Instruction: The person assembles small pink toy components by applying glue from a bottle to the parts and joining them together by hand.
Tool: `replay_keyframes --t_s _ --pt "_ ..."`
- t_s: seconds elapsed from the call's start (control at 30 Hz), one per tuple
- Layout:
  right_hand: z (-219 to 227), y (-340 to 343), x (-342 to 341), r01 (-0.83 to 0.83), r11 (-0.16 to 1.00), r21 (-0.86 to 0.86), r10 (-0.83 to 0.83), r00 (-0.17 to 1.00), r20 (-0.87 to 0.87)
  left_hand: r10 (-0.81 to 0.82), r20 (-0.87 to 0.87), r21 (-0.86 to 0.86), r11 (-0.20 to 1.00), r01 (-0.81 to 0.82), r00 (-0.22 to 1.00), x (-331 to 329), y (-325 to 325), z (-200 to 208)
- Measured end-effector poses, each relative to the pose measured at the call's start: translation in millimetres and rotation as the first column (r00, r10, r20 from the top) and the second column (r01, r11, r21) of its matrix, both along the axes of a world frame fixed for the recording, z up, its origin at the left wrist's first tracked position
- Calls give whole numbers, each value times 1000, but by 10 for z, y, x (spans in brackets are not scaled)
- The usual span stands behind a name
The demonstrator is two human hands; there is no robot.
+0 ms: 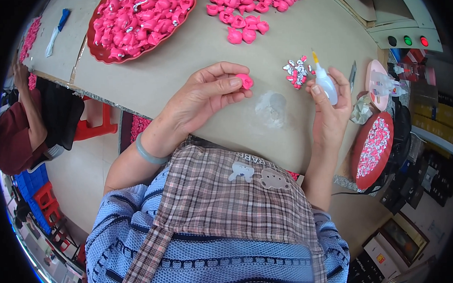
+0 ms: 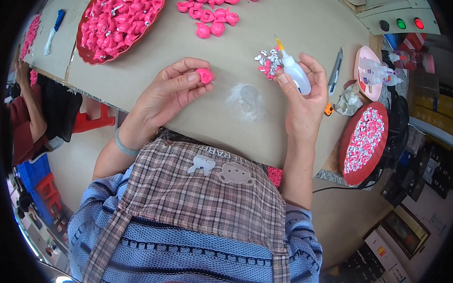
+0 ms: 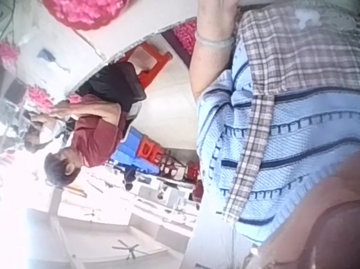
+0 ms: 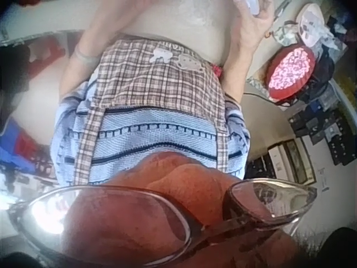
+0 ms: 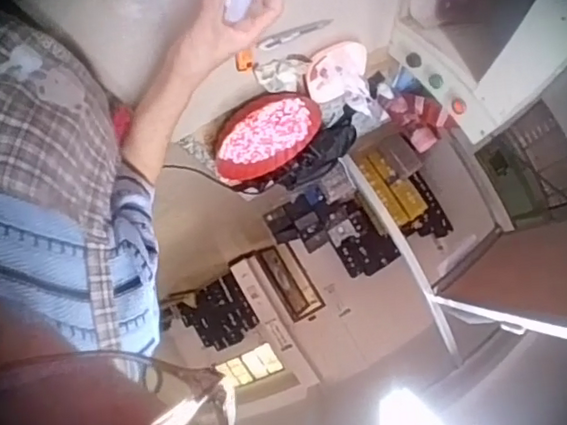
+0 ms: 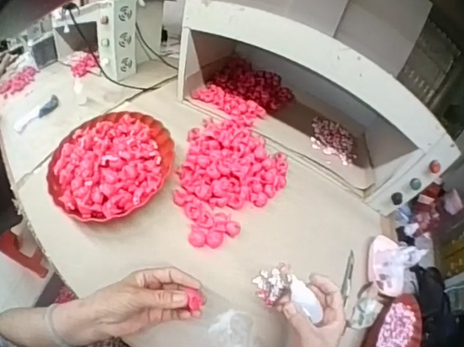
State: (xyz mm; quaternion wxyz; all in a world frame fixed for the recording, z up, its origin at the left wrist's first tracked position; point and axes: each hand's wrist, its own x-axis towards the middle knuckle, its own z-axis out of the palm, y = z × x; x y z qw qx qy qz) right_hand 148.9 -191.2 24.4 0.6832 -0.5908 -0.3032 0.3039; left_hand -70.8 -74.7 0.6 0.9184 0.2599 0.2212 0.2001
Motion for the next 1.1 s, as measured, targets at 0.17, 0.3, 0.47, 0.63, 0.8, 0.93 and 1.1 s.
replay_keyframes --t_s 0.17,0.3,0.47,0.63,0.8,0.93,1.1 --pt "17 53 0 -121 980 -160 105 989 -104 0 5 0 1000 0 1000 -20 -16 -5" --pt "-55 183 15 -49 954 -295 97 984 151 1 12 -5 1000 -1 1000 -32 -25 18" --pt "-11 376 -38 51 910 -412 298 609 735 6 10 -4 1000 -6 1000 -73 -45 20" --pt "51 457 -67 76 872 -484 399 463 791 0 3 -7 1000 0 1000 -115 -45 10" --pt "65 496 -66 39 881 -471 402 464 789 3 10 -8 1000 -3 1000 -139 -44 -7" --pt "75 437 -120 -128 890 -438 368 768 524 8 27 -16 1000 -8 1000 -141 -36 27" --pt "94 366 -274 -363 858 -362 383 924 -20 -14 42 -10 1000 15 999 -135 -32 59"
